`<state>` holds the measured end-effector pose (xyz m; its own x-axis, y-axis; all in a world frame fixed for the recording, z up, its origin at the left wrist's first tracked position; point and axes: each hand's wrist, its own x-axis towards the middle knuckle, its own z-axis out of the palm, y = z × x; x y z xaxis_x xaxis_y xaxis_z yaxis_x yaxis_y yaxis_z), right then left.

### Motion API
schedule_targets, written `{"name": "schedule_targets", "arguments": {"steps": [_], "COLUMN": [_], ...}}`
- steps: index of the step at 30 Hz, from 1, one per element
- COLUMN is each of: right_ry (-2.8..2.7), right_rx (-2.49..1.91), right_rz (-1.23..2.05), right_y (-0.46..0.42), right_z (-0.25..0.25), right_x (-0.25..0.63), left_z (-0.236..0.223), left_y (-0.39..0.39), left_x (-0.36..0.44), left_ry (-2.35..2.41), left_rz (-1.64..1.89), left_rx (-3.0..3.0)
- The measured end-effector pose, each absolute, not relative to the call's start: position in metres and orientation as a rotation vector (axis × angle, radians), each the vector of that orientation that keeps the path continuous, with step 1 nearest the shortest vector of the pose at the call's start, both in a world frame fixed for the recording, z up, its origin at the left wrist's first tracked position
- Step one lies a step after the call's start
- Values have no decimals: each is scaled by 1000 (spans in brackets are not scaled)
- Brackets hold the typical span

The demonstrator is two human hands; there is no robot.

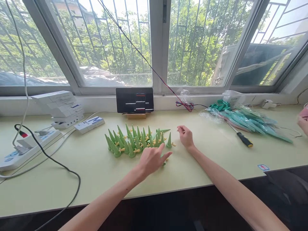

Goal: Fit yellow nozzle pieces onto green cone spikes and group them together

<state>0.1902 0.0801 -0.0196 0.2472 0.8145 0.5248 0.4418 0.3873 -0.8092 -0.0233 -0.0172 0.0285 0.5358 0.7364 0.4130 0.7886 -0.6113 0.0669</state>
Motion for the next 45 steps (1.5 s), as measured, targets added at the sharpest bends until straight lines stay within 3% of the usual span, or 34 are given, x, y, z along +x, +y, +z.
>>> {"name": "schedule_targets", "arguments": {"steps": [4,8,20,27,45], "right_ry": [-1305,-1259,-1423,-1574,-1642], "right_rx": [-1247,-1261,-1092,-978,-920], "right_rz": [367,322,30,49,263], "right_y": [77,69,13,-3,-10], "right_z": [-18,-17,-15,-15,-11], "right_x": [189,186,157,152,146], "left_z": [39,33,15,14,14], "left_y": [9,20,5,7,12], "left_x": [-22,-22,-23,-20,-21], "left_ry": [-809,-482,-801,-836,-908], "left_rz": [-1057,-1257,-1204,-1360,-1378], "left_rx": [-2549,-2515,-2721,-2749,-2807]}}
